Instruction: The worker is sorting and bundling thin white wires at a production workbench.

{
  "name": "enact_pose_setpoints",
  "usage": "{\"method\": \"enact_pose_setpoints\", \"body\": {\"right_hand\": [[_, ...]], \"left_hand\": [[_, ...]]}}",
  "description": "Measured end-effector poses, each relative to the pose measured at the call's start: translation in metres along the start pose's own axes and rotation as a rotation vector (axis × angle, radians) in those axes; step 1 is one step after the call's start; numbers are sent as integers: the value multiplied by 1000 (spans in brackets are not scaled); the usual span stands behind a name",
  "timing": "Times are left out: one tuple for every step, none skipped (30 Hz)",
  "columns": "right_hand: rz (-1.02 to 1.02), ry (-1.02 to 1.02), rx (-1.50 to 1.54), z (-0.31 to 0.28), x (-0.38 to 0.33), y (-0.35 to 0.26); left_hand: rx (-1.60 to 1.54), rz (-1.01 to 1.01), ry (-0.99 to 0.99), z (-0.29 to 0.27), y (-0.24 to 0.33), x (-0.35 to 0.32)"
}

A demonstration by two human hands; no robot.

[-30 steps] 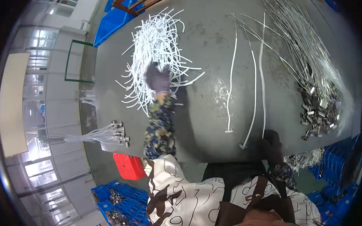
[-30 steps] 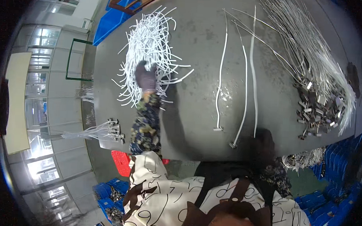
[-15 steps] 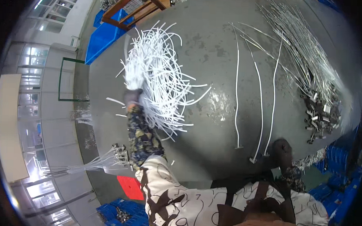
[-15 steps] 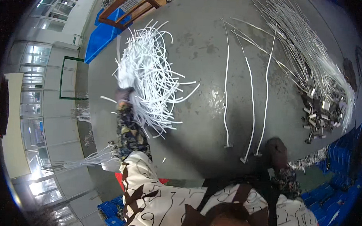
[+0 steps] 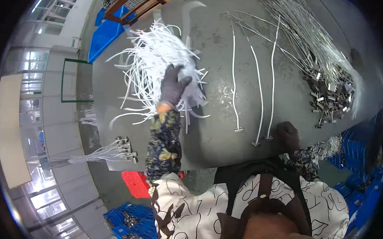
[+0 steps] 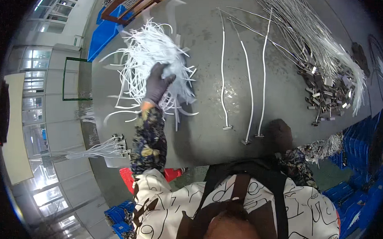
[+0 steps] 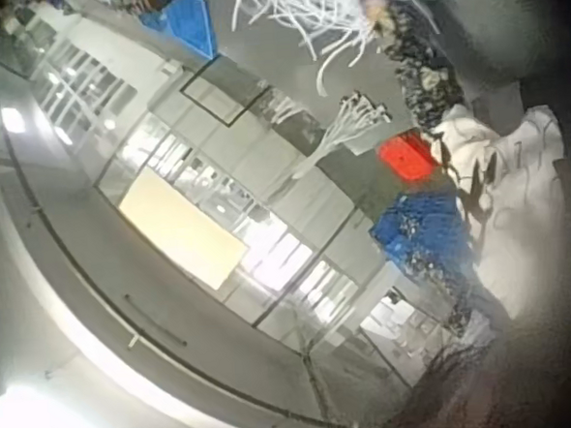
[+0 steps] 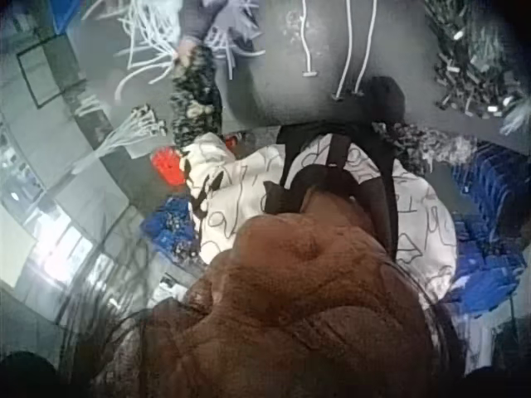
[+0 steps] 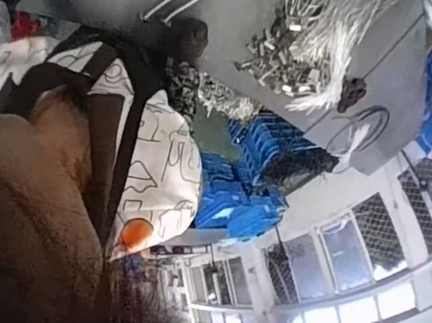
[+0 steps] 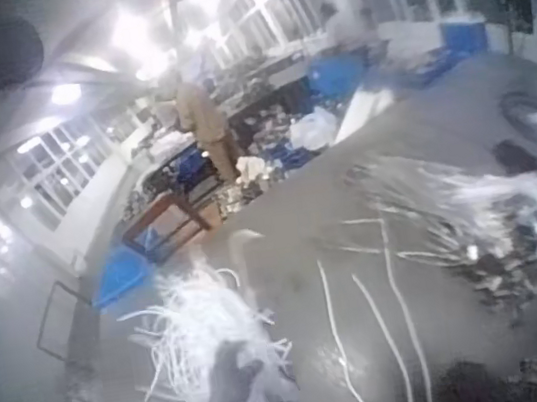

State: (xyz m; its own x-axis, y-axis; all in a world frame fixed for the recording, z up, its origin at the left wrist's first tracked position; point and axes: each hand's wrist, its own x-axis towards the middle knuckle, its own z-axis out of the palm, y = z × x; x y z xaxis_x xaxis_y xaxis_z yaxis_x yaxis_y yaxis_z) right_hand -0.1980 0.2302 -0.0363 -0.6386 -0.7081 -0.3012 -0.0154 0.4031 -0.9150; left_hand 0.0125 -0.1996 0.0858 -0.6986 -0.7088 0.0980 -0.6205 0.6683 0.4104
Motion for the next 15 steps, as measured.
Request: {"method": "enact_pose_setpoints", "body": {"right_hand": [[28, 14, 2, 0, -1, -8], [55, 24, 7, 1, -2, -13], [71, 35, 6, -1, -4, -10], [95, 24, 49, -2, -5, -3], [110, 6, 93, -6, -3, 0], [115, 7, 96, -7, -2, 1], [120, 1, 71, -8, -3, 2], [121, -9, 49, -7, -2, 0], [124, -14, 52, -5, -2, -9], [97, -32, 49, -2, -2, -21], [69, -47, 42, -1, -3, -28], [78, -32, 36, -5, -4, -21], [54, -16, 59, -8, -4, -11], [24, -9, 88, -7, -5, -12], [28, 0, 87, -8, -6, -13]], "left_hand": [[-160, -53, 42, 12, 11, -15], [-338, -35, 187, 22, 3, -29], [-523, -23, 324, 27, 4, -43], [-576, -117, 342, 28, 3, -59], [-624, -213, 370, 21, 12, -73], [-704, -310, 406, 21, 21, -85], [-564, -301, 398, 33, 6, -96], [-639, -385, 388, 41, -1, -107], [-712, -472, 378, 49, -7, -118], [-595, -537, 318, 54, -14, -127], [-483, -557, 265, 65, -26, -135], [-232, -513, 264, 65, -2, -129], [16, -460, 263, 64, 23, -123], [13, -454, 258, 64, 22, -124], [191, -348, 391, 64, 17, -125]]}}
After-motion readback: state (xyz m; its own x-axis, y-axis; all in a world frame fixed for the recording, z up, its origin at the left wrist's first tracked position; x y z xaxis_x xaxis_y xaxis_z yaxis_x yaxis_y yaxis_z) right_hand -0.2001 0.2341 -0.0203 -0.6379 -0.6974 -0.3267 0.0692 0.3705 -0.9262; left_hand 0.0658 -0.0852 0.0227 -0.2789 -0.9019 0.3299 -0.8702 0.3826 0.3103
